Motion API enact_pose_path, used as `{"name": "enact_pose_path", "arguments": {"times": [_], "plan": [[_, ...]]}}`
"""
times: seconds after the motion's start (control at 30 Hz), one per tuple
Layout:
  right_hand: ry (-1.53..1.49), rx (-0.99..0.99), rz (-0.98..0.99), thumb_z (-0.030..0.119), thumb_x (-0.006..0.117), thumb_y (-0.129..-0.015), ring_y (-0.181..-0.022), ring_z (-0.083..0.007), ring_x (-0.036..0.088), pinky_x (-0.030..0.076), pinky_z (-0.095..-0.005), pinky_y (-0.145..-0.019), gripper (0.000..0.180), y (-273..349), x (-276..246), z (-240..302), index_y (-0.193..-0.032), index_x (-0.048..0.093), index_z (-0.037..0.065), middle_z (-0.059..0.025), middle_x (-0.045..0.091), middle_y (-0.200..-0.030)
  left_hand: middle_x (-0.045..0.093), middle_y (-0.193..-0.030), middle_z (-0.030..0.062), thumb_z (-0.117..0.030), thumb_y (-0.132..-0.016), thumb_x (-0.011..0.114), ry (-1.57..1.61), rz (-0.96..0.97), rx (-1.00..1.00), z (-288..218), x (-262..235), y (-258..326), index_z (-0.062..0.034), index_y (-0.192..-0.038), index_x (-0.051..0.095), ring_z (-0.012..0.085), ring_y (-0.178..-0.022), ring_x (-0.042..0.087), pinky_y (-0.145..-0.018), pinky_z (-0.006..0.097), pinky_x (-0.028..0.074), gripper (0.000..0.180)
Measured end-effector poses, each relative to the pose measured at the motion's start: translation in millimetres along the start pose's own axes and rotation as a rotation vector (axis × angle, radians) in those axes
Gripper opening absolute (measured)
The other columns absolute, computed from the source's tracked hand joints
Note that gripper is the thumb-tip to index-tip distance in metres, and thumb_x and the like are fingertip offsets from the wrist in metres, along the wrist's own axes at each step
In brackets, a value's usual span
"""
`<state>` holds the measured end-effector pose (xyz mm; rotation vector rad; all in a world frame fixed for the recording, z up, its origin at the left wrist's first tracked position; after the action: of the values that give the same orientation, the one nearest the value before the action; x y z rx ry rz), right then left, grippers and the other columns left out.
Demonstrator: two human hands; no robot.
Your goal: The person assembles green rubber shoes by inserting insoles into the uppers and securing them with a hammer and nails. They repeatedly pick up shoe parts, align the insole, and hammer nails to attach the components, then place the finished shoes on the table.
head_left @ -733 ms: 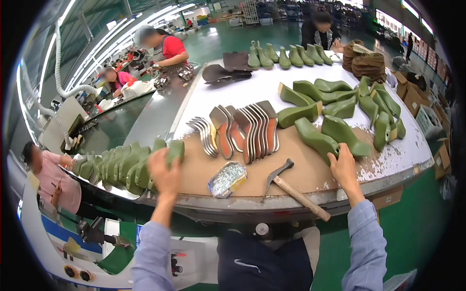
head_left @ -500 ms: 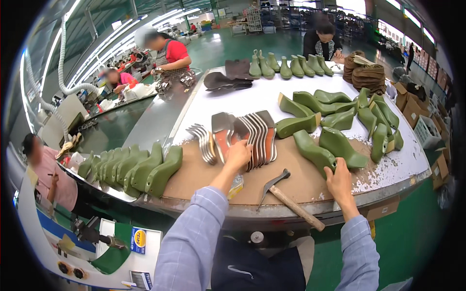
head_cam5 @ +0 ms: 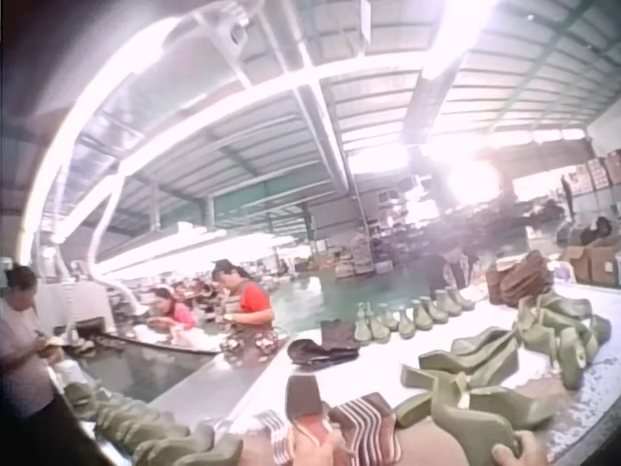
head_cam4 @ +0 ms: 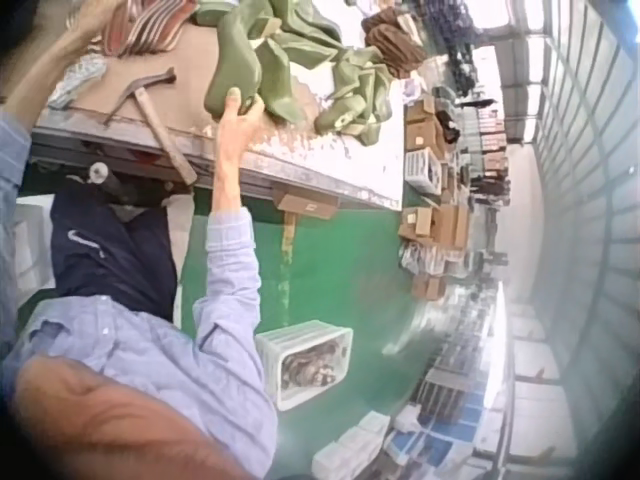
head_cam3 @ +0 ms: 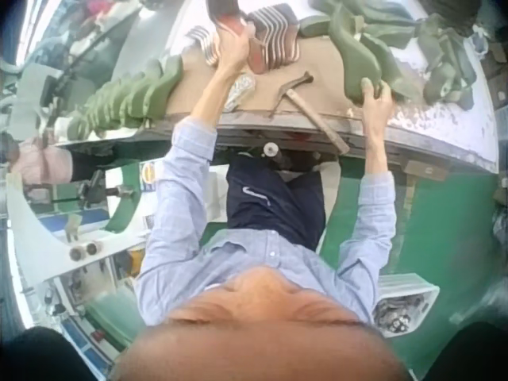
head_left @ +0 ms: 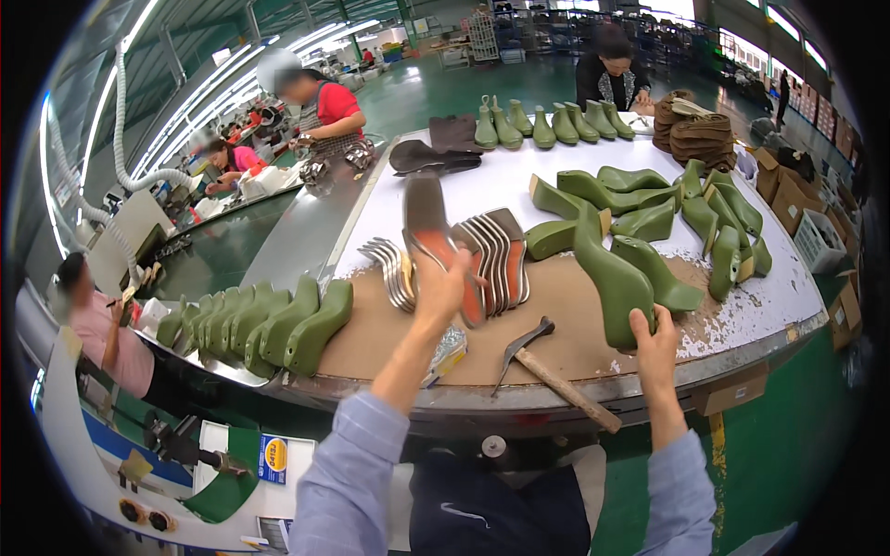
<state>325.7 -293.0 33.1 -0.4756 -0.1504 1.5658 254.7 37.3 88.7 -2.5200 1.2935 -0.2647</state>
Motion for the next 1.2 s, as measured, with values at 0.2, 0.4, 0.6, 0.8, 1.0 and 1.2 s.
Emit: {"name": "enact_pose_path", "arguments": {"times": [0.2,0.4,0.6,0.8,1.0,1.2], "plan": [[-0.241,-0.194,0.608,0.027,0.058,-0.106,-0.108,-0.0277,0.066,0.052,-0.0361,-0.092,0.046,50,44,104,-0.143,0.048,0.002,-0.0186,0.065,-0.122,0.065,-0.109,0.0136,-0.059,-0.094,0.056,0.833,0.103,-0.318,-53,42,82,-0.0046,-0.129,0.054,0.027,-0.092,0.069,-0.078,0.041,0.06,0.064],[-0.682,0.268,0.83,0.031,0.064,-0.102,-0.12,-0.0233,0.057,0.047,-0.0378,-0.103,0.061,90,64,123,-0.147,0.034,0.004,-0.0164,0.059,-0.129,0.061,-0.129,0.0183,-0.057,-0.094,0.053,0.804,0.329,-0.174,-57,6,98,-0.0002,-0.139,0.05,0.0286,-0.109,0.066,-0.094,0.043,0.057,0.072],[-0.165,-0.607,0.603,0.002,0.085,-0.077,-0.121,-0.0402,0.057,0.047,-0.0431,-0.103,0.069,130,61,74,-0.131,0.042,0.004,-0.025,0.05,-0.134,0.055,-0.136,0.0236,-0.067,-0.099,0.044,0.605,-0.095,0.128,-63,-55,149,-0.0094,-0.15,0.042,0.0377,-0.12,0.06,-0.101,0.049,0.053,0.077],[0.037,-0.664,0.708,0.0,0.084,-0.069,-0.115,-0.0432,0.055,0.05,-0.0487,-0.097,0.064,177,79,45,-0.123,0.051,0.01,-0.024,0.048,-0.132,0.066,-0.12,0.0156,-0.005,-0.097,0.054,0.385,-0.359,-0.239,14,-133,233,0.0008,-0.131,0.057,0.0261,-0.11,0.065,-0.098,0.04,0.052,0.035],[0.142,-0.686,0.71,0.001,0.086,-0.066,-0.115,-0.0435,0.055,0.051,-0.0481,-0.096,0.067,181,81,47,-0.121,0.051,0.013,-0.0235,0.048,-0.132,0.072,-0.116,0.0162,0.001,-0.093,0.062,-0.657,0.144,0.076,-12,-120,129,0.0003,-0.122,0.069,0.0228,-0.103,0.07,-0.092,0.034,0.054,0.03],[0.092,-0.688,0.613,-0.001,0.088,-0.063,-0.108,-0.0433,0.059,0.053,-0.0487,-0.086,0.077,188,80,45,-0.123,0.043,0.018,-0.0236,0.052,-0.129,0.075,-0.089,0.0166,-0.025,-0.079,0.077,-1.252,0.393,-0.065,51,-98,63,-0.0118,-0.088,0.08,0.0347,-0.087,0.072,-0.079,0.046,0.056,0.017]]}}
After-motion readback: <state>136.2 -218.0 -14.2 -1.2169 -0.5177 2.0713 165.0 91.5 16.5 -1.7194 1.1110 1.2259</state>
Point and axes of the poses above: each hand's wrist, its own y-axis away from the middle knuckle, its own x-axis out of the palm, z = x × y, the point moved 1 cm from there along -y, towards the middle knuckle
